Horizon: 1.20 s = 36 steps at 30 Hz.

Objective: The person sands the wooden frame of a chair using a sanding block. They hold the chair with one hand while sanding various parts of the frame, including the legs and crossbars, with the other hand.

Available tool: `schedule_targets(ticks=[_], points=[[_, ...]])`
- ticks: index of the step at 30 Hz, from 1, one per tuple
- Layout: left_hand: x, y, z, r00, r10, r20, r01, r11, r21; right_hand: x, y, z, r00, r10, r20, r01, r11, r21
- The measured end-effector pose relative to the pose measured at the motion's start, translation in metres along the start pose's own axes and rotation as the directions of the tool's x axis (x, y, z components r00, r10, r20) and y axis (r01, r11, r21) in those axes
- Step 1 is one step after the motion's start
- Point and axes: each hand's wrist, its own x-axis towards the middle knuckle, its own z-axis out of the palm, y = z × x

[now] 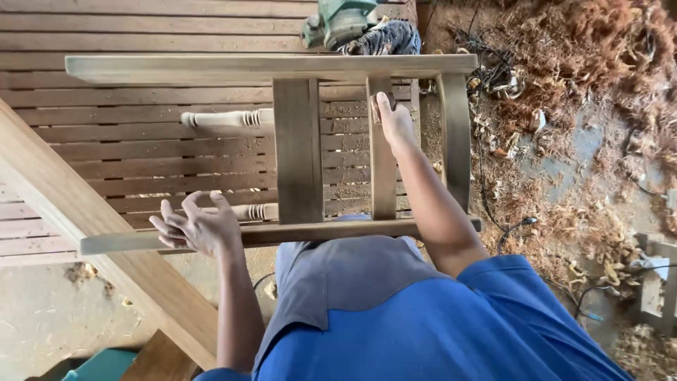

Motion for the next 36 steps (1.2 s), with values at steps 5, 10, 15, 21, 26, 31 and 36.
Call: schedule_targets(ticks=[5,10,15,21,26,31,36], points=[[0.001,-0.007,0.012,0.998,0.025,-0.064,-0.025,1.000,-0.003,-0.010,0.027,0.004,0.999,0.018,0.035,-0.019,0.999,0.035],[-0.006,-0.010,0.004,0.998,0.043,0.041,-0.046,0.998,0.053,-0.009,-0.019,-0.007,0.998,-0.037,0.044,0.037,0.999,-0.007],[-0.002,-0.018,0.019,0.993,0.057,-0.104,-0.057,0.998,-0.003,-0.005,0.012,0.007,0.886,-0.316,-0.340,0.258,0.944,-0.206],[-0.002,-0.002,0.009,0.999,-0.044,-0.007,0.044,0.999,-0.016,-0.005,0.043,0.013,0.662,-0.739,-0.122,0.520,0.571,-0.635],[0.002,-0.010,0.020,1.000,0.002,-0.029,-0.002,1.000,0.010,-0.010,0.035,0.018,0.674,-0.738,-0.033,0.569,0.548,-0.613],[0.000,-0.015,0.020,0.999,0.048,-0.010,-0.048,0.999,0.021,0.020,0.043,0.038,0.712,-0.697,-0.090,0.442,0.544,-0.713],[0.001,-0.001,0.006,1.000,0.007,-0.018,-0.008,0.997,-0.074,0.000,0.050,0.029,0.501,-0.857,-0.120,0.517,0.408,-0.752]])
